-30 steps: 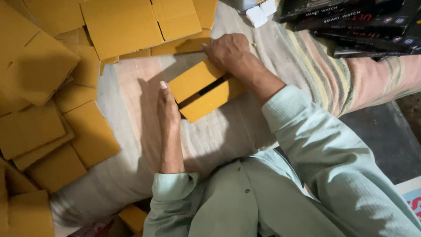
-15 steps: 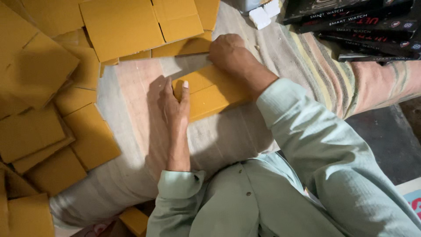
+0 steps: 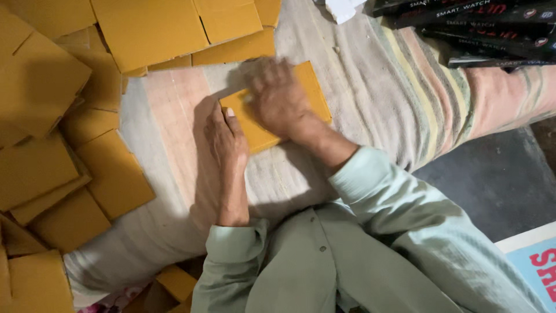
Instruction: The person folds flat yellow cardboard blanks into small boxes, pressing the creases and tucking the flaps to form each box, then sets the finished box aside and takes the next flat blank from the pile. The person repeats this folding cycle on their lap.
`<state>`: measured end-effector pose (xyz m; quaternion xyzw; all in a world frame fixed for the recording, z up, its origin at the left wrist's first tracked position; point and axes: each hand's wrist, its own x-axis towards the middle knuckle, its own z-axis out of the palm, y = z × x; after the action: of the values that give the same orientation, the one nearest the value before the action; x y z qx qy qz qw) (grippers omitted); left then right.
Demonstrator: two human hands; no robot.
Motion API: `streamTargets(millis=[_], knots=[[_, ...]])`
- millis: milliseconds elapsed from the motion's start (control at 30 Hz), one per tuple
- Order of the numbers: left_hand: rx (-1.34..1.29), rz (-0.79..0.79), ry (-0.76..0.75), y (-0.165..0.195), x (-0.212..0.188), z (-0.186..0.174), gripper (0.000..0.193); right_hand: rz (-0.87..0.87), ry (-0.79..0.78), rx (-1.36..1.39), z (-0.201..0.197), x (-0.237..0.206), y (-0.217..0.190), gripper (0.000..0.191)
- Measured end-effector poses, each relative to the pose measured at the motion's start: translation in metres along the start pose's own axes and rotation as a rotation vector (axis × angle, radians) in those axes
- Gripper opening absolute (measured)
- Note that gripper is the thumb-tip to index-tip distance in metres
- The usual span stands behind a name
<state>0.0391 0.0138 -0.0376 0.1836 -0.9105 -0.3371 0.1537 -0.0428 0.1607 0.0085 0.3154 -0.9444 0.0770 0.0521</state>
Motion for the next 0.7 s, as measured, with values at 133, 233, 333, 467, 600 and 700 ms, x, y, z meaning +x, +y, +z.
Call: streamTargets(millis=[133,233,333,467,600,700], knots=[[-0.007,-0.024,-0.028,0.005,-0.003,-0.005,0.052,0.201,0.103,0.041,0.0,-0.018,0.055,0.061],[0.059,0.005,-0.039,0.011,-0.005,-0.009,0.054,0.252,0.155,0.031,-0.009,-0.03,0.059,0.064],[0.099,0.01,-0.067,0.012,-0.006,-0.01,0.059,0.232,0.085,-0.026,-0.017,-0.03,0.026,0.071],[0.053,-0.005,-0.112,0.002,-0.008,-0.013,0.058,0.042,-0.115,0.113,-0.017,-0.019,-0.039,0.069],[-0.053,0.041,-0.083,-0.005,-0.009,-0.02,0.054,-0.039,-0.146,0.054,-0.013,-0.012,-0.055,0.066],[-0.004,-0.021,-0.111,0.002,-0.011,-0.024,0.057,-0.036,-0.161,0.078,-0.015,-0.013,-0.038,0.065]])
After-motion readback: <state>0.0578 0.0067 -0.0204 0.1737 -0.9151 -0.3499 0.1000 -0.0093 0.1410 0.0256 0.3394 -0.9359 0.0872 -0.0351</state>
